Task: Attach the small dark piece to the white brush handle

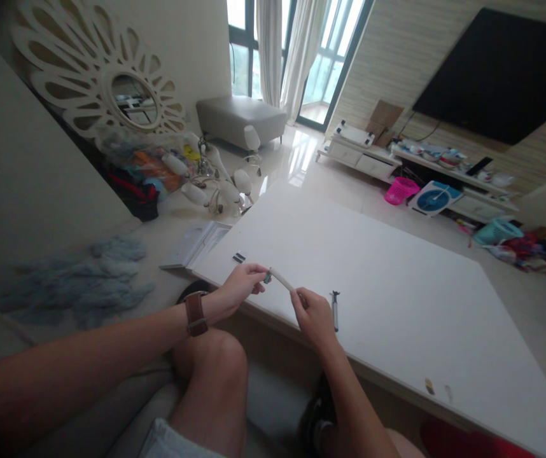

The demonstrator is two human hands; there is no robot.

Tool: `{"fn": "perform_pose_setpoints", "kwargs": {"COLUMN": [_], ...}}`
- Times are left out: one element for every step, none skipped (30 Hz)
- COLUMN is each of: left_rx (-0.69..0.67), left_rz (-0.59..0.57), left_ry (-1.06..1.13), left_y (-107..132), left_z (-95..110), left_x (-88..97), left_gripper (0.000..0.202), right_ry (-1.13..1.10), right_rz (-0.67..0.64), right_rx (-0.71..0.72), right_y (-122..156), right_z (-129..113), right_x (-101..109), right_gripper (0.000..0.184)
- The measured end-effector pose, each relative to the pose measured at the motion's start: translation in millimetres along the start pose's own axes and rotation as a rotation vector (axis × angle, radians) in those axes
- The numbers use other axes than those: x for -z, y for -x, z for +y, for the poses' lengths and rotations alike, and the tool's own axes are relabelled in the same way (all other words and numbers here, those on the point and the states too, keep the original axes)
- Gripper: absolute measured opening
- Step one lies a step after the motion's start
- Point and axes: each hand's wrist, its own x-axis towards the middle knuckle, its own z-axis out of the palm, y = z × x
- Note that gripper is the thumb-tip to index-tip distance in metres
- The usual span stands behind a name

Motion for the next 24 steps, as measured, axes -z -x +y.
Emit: {"fn": "perform_pose_setpoints", "kwargs": {"left_rx": [-0.001, -0.002, -0.003, -0.004, -0.003, -0.004, -0.004, -0.006, -0.005, -0.003, -0.001, 0.0, 0.002, 0.002, 0.003, 0.002, 0.002, 0.002, 0.002, 0.002, 0.003, 0.003, 0.003, 0.003], "left_rz": [-0.002, -0.003, -0.001, 0.0, 0.001, -0.001, -0.004, -0.005, -0.005, -0.003, -0.001, 0.0, -0.001, -0.002, -0.002, -0.001, 0.001, 0.004, 0.009, 0.015, 0.019, 0.024, 0.026, 0.026], "left_ry": [0.0, -0.001, -0.003, -0.006, -0.01, -0.013, -0.015, -0.016, -0.016, -0.016, -0.016, -0.014, -0.013, -0.011, -0.008, -0.003, 0.002, 0.008, 0.012, 0.014, 0.014, 0.011, 0.008, 0.005], "left_y": [-0.1, -0.2, -0.4, -0.6, -0.7, -0.9, -1.0, -1.0, -0.8, -0.5, -0.1, 0.5, 1.2, 1.9, 2.7, 3.3, 3.9, 4.3, 4.6, 4.8, 4.8, 4.8, 4.7, 4.5], "left_z": [0.0, -0.1, -0.1, -0.2, -0.3, -0.5, -0.6, -0.6, -0.5, -0.3, 0.2, 0.7, 1.4, 2.2, 3.1, 4.0, 4.9, 5.8, 6.7, 7.4, 7.9, 8.3, 8.5, 8.5], "left_x": [0.1, 0.2, 0.2, 0.2, 0.3, 0.3, 0.4, 0.5, 0.6, 0.6, 0.6, 0.5, 0.3, 0.0, -0.4, -0.9, -1.4, -1.8, -2.2, -2.4, -2.6, -2.7, -2.8, -2.7], "left_gripper": [0.008, 0.008, 0.007, 0.008, 0.008, 0.008, 0.008, 0.008, 0.009, 0.008, 0.008, 0.008, 0.007, 0.007, 0.007, 0.007, 0.007, 0.007, 0.007, 0.007, 0.007, 0.007, 0.008, 0.008], "right_ry": [0.001, 0.002, 0.004, 0.006, 0.008, 0.01, 0.014, 0.019, 0.026, 0.035, 0.044, 0.053, 0.061, 0.067, 0.071, 0.072, 0.072, 0.073, 0.074, 0.077, 0.081, 0.086, 0.089, 0.089], "right_rz": [-0.001, -0.001, -0.001, -0.002, -0.002, -0.001, 0.001, 0.005, 0.013, 0.025, 0.042, 0.062, 0.082, 0.101, 0.117, 0.13, 0.139, 0.146, 0.151, 0.153, 0.154, 0.153, 0.149, 0.143], "right_rx": [0.0, 0.0, 0.001, 0.002, 0.003, 0.003, 0.003, 0.003, 0.002, -0.001, -0.004, -0.008, -0.011, -0.013, -0.014, -0.014, -0.013, -0.012, -0.009, -0.006, -0.002, 0.0, 0.002, 0.004], "right_y": [0.0, -0.1, -0.3, -0.5, -0.7, -0.8, -1.0, -1.0, -1.1, -1.1, -1.0, -1.0, -0.8, -0.7, -0.5, -0.3, -0.1, 0.0, 0.2, 0.4, 0.5, 0.7, 0.9, 1.1], "right_z": [0.1, 0.2, 0.4, 0.6, 0.8, 0.9, 0.9, 0.8, 0.6, 0.4, 0.2, 0.1, 0.1, 0.2, 0.4, 0.7, 1.0, 1.2, 1.4, 1.5, 1.3, 1.1, 0.7, 0.4], "right_x": [-0.1, -0.2, -0.3, -0.3, -0.3, -0.3, -0.2, -0.1, 0.0, 0.2, 0.3, 0.4, 0.6, 0.7, 0.9, 1.1, 1.2, 1.2, 1.1, 1.0, 0.8, 0.6, 0.5, 0.4], "right_gripper": [0.04, 0.04, 0.04, 0.04, 0.04, 0.04, 0.04, 0.039, 0.039, 0.039, 0.038, 0.038, 0.037, 0.036, 0.035, 0.035, 0.035, 0.035, 0.035, 0.035, 0.035, 0.035, 0.035, 0.035]}}
